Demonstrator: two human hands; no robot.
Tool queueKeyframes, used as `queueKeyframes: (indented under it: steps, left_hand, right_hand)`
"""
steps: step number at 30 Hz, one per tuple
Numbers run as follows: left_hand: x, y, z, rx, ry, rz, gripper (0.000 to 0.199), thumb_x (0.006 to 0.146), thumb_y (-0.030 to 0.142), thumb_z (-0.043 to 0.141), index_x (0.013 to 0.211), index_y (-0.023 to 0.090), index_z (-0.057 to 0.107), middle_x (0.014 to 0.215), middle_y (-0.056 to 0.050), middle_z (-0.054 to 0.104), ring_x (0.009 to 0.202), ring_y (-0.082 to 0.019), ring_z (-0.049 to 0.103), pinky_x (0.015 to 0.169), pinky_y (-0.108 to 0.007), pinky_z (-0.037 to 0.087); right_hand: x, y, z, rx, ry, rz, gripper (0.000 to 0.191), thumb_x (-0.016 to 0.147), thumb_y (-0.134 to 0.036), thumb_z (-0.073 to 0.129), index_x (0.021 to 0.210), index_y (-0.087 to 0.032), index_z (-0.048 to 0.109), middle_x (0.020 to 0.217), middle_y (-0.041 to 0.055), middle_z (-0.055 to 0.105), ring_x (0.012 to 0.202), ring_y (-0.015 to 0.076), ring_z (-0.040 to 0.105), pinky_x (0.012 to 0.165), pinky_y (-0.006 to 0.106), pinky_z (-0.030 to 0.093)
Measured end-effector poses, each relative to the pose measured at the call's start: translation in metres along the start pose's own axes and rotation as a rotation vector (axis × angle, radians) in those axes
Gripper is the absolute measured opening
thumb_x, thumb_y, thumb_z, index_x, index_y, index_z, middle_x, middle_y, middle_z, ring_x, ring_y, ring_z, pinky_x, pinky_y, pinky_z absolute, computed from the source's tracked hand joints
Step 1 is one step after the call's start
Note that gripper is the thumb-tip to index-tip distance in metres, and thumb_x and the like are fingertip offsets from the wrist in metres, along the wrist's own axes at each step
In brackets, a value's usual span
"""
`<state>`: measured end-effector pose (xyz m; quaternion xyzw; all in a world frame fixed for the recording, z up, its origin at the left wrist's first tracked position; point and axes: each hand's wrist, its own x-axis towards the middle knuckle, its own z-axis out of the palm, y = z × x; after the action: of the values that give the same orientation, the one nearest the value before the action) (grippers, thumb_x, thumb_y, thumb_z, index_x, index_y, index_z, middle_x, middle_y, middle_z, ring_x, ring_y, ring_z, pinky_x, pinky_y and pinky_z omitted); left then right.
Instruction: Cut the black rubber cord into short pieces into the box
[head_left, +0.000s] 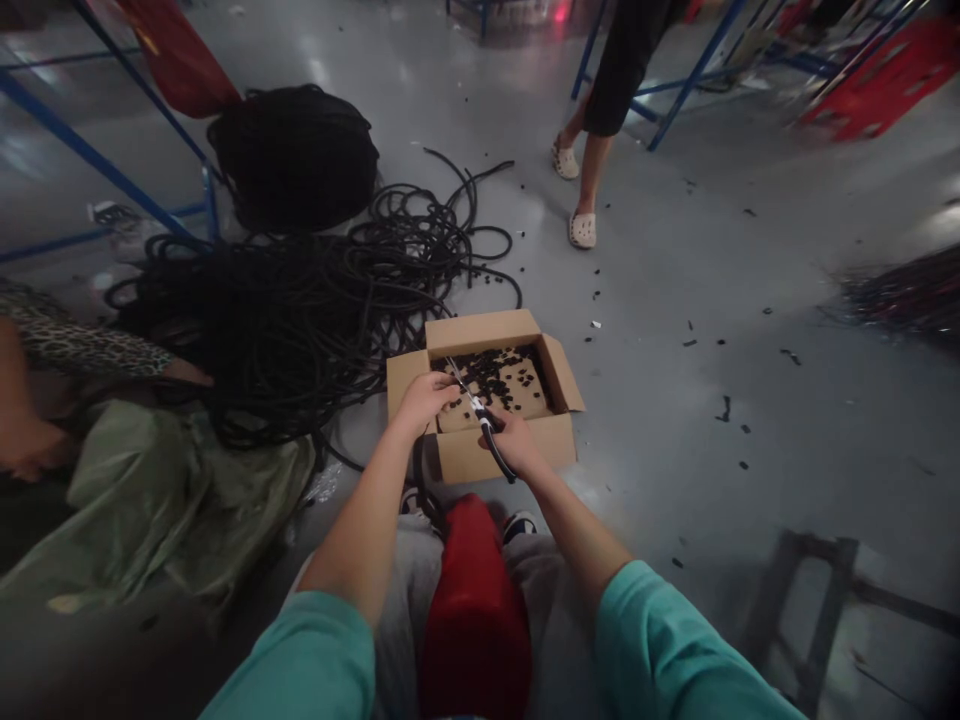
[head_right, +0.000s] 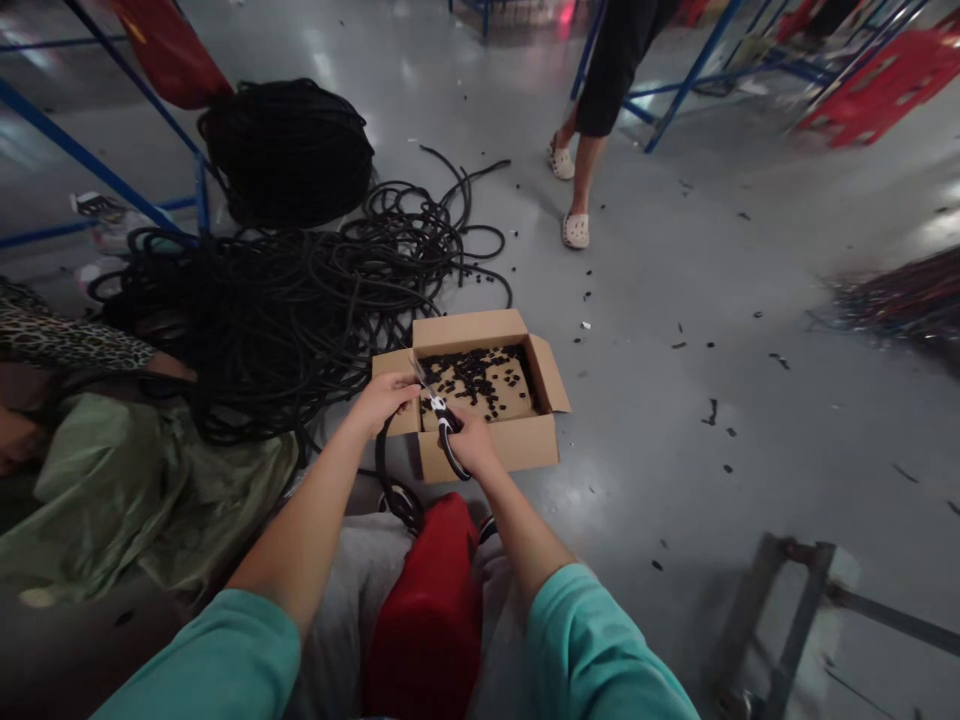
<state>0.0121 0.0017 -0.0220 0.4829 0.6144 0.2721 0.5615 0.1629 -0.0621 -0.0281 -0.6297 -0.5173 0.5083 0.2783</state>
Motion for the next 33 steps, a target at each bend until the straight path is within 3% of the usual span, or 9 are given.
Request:
queueKeyframes:
  steps: [8, 12, 16, 20, 27, 33]
  left_hand:
    - [0.005, -0.011, 0.004, 0.015, 0.094, 0.013, 0.011, 0.062, 0.017, 0.06, 0.071, 0.012, 0.055, 0.047, 0.005, 0.049, 0.039, -0.006, 0.042, 0.043, -0.019, 0.031]
    - [0.005, -0.008, 0.003, -0.085, 0.15, -0.031, 0.013, 0.062, 0.011, 0.059, 0.073, 0.012, 0.053, 0.049, 0.005, 0.05, 0.04, -0.006, 0.043, 0.042, -0.019, 0.032]
    - [0.0, 0.002, 0.001, -0.287, 0.079, -0.077, 0.019, 0.06, 0.003, 0.055, 0.077, 0.011, 0.053, 0.053, 0.004, 0.053, 0.042, -0.005, 0.046, 0.045, -0.019, 0.035]
    - [-0.006, 0.01, -0.002, -0.437, 0.017, -0.088, 0.03, 0.059, 0.007, 0.06, 0.088, 0.013, 0.053, 0.055, 0.004, 0.055, 0.042, -0.007, 0.05, 0.045, -0.021, 0.039]
    - [-0.003, 0.002, -0.002, -0.395, 0.057, -0.063, 0.024, 0.057, 0.013, 0.068, 0.07, 0.011, 0.049, 0.047, 0.003, 0.055, 0.042, -0.007, 0.05, 0.045, -0.02, 0.038]
    - [-0.002, -0.001, -0.001, -0.347, -0.002, -0.058, 0.026, 0.052, 0.015, 0.072, 0.068, 0.011, 0.051, 0.046, 0.003, 0.054, 0.04, -0.007, 0.049, 0.045, -0.02, 0.036]
  right_hand:
    - [0.002, 0.003, 0.001, 0.076, -0.027, 0.09, 0.026, 0.048, -0.015, 0.052, 0.073, -0.015, 0.059, 0.057, -0.0055, 0.04, 0.053, 0.0081, 0.036, 0.049, 0.02, 0.026]
    - [0.004, 0.008, 0.001, 0.106, -0.029, 0.143, 0.03, 0.049, -0.016, 0.053, 0.078, -0.016, 0.061, 0.052, -0.0062, 0.039, 0.048, 0.0071, 0.035, 0.046, 0.02, 0.025]
    - [0.005, 0.012, -0.002, 0.217, -0.028, 0.215, 0.039, 0.049, -0.018, 0.054, 0.088, -0.016, 0.06, 0.05, -0.0071, 0.039, 0.044, 0.0067, 0.035, 0.043, 0.02, 0.026]
    - [0.004, 0.011, -0.006, 0.355, -0.086, 0.23, 0.051, 0.049, -0.018, 0.054, 0.1, -0.016, 0.057, 0.053, -0.007, 0.041, 0.044, 0.0066, 0.035, 0.043, 0.02, 0.027]
    - [0.003, 0.008, -0.008, 0.346, -0.233, 0.174, 0.055, 0.047, -0.014, 0.055, 0.102, -0.017, 0.058, 0.059, -0.0053, 0.049, 0.054, 0.0076, 0.038, 0.05, 0.02, 0.029]
    - [0.003, 0.009, -0.008, 0.331, -0.25, 0.149, 0.058, 0.049, -0.013, 0.055, 0.107, -0.016, 0.056, 0.059, -0.0058, 0.05, 0.053, 0.0076, 0.038, 0.053, 0.021, 0.029]
